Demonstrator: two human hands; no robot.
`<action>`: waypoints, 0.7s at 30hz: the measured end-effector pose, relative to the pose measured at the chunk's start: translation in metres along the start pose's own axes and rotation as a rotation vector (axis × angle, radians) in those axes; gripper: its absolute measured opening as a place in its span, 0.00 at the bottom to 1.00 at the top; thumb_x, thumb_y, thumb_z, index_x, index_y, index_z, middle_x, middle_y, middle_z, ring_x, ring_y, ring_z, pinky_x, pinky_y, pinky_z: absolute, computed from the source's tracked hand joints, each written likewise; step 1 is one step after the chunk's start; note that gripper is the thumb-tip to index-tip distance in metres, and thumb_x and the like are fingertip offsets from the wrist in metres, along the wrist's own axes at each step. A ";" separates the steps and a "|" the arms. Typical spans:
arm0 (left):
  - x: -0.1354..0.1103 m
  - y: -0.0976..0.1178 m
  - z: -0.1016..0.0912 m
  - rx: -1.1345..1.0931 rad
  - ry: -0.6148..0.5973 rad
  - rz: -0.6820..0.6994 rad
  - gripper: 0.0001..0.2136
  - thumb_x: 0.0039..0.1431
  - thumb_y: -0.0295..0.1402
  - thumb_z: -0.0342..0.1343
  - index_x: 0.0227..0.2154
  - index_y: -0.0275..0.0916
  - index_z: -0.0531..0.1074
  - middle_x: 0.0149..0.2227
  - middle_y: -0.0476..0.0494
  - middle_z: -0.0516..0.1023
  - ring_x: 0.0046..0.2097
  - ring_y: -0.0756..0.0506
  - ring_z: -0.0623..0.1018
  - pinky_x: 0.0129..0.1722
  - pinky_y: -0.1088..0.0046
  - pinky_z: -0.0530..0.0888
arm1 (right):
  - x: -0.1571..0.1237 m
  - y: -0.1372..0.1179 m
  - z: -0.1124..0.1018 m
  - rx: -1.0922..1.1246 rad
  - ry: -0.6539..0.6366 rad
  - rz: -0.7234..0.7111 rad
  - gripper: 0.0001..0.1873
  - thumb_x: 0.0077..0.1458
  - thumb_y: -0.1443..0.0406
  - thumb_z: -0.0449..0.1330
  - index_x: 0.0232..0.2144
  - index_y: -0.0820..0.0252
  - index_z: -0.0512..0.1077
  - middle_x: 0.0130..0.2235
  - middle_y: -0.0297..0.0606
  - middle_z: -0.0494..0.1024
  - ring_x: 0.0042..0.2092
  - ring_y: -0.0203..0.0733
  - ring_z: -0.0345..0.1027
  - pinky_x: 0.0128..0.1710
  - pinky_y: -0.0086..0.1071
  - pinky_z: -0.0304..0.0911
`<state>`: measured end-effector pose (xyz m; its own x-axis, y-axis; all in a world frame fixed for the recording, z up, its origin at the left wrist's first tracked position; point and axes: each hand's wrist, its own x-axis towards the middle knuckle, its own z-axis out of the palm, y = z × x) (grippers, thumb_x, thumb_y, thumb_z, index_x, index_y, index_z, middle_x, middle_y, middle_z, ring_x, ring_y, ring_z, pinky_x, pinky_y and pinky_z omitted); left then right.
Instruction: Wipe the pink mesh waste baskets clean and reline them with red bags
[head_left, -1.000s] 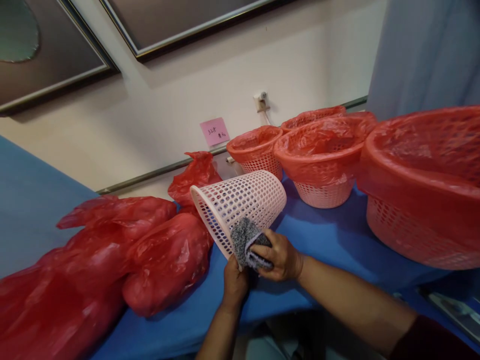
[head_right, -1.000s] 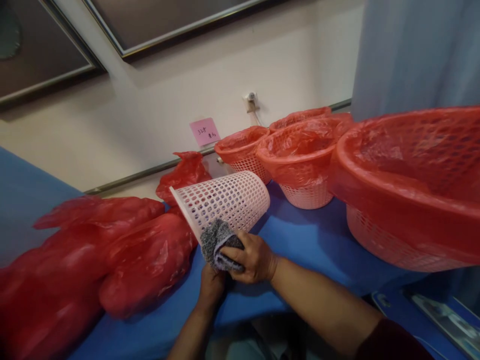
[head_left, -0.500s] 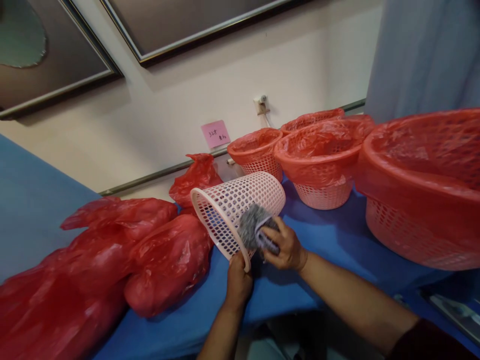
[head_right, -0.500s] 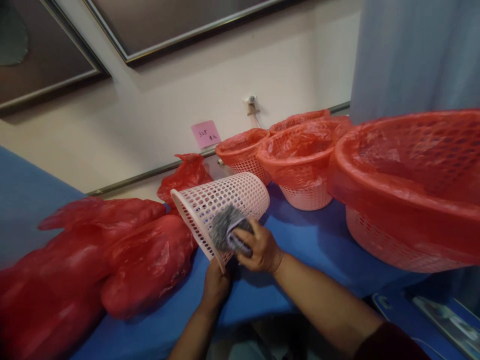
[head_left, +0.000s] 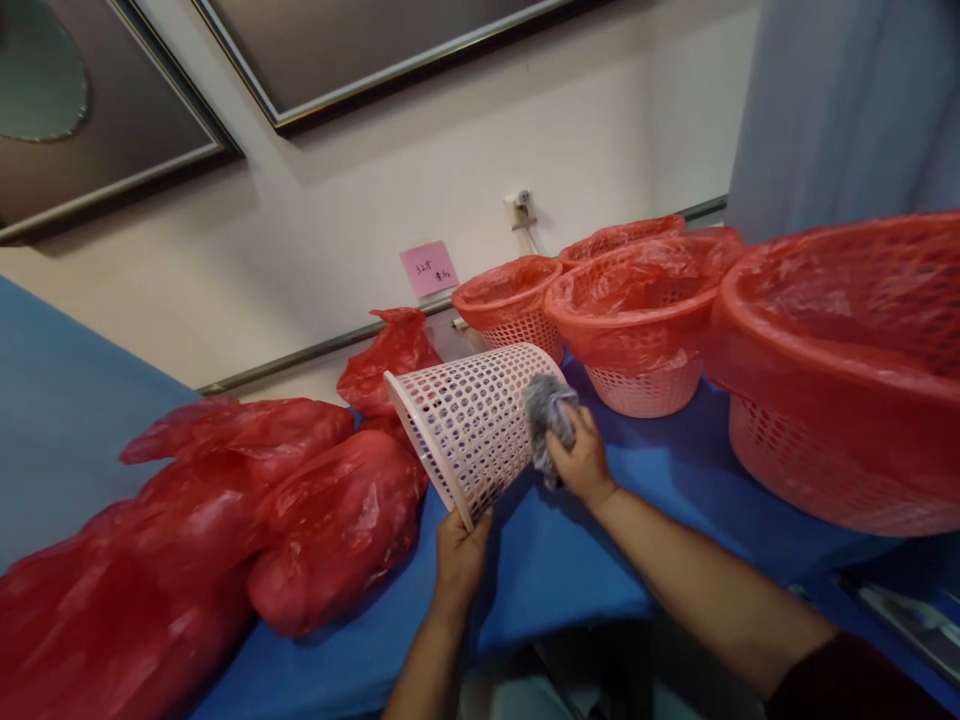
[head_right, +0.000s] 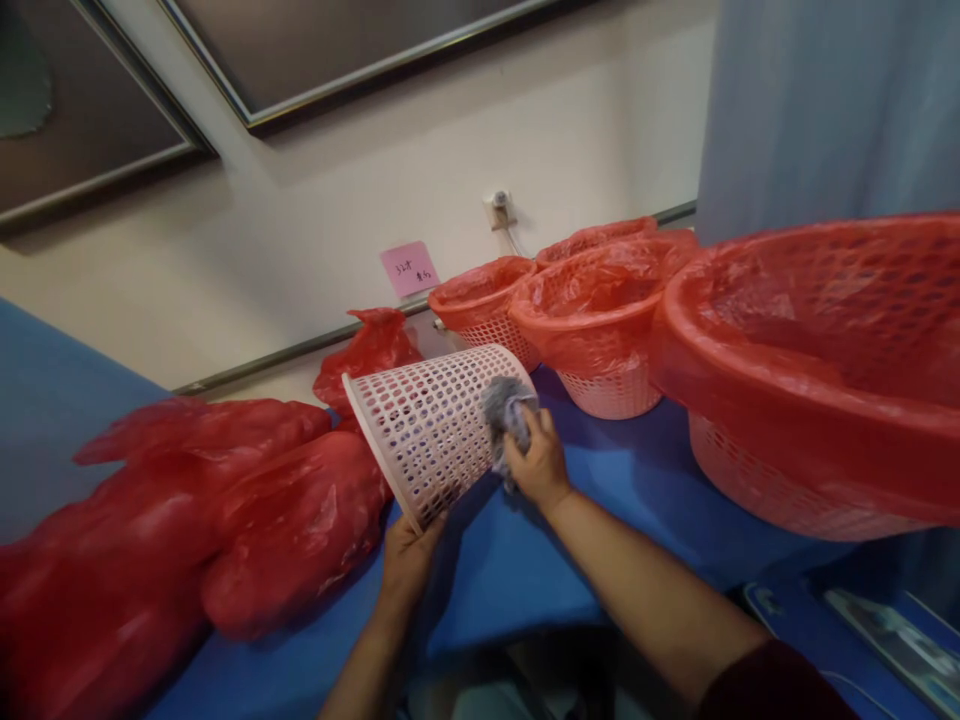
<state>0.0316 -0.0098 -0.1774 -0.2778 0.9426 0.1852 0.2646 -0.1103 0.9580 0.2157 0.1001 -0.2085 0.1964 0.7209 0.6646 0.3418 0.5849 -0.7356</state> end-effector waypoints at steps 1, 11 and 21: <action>-0.001 -0.008 0.001 0.004 0.005 -0.006 0.20 0.51 0.39 0.65 0.45 0.35 0.81 0.50 0.35 0.83 0.56 0.34 0.79 0.63 0.50 0.69 | 0.007 0.007 0.001 -0.023 0.060 0.112 0.24 0.58 0.61 0.56 0.56 0.61 0.70 0.47 0.49 0.73 0.49 0.53 0.72 0.52 0.48 0.71; -0.004 -0.036 0.005 0.218 0.000 0.072 0.17 0.57 0.43 0.59 0.40 0.37 0.81 0.42 0.40 0.85 0.44 0.37 0.83 0.47 0.59 0.81 | -0.040 -0.036 -0.002 0.158 -0.291 -0.550 0.28 0.55 0.59 0.60 0.58 0.54 0.68 0.55 0.49 0.70 0.47 0.51 0.73 0.43 0.43 0.75; 0.014 -0.046 -0.018 0.252 -0.006 0.132 0.17 0.55 0.39 0.59 0.44 0.38 0.81 0.48 0.39 0.84 0.52 0.35 0.81 0.59 0.51 0.73 | 0.014 0.022 0.011 0.079 0.088 0.350 0.26 0.59 0.57 0.55 0.55 0.65 0.69 0.47 0.51 0.76 0.51 0.54 0.72 0.54 0.53 0.69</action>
<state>-0.0009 0.0026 -0.2150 -0.2202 0.9272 0.3029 0.5199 -0.1512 0.8408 0.2162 0.1271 -0.2172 0.3681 0.8500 0.3770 0.1689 0.3376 -0.9260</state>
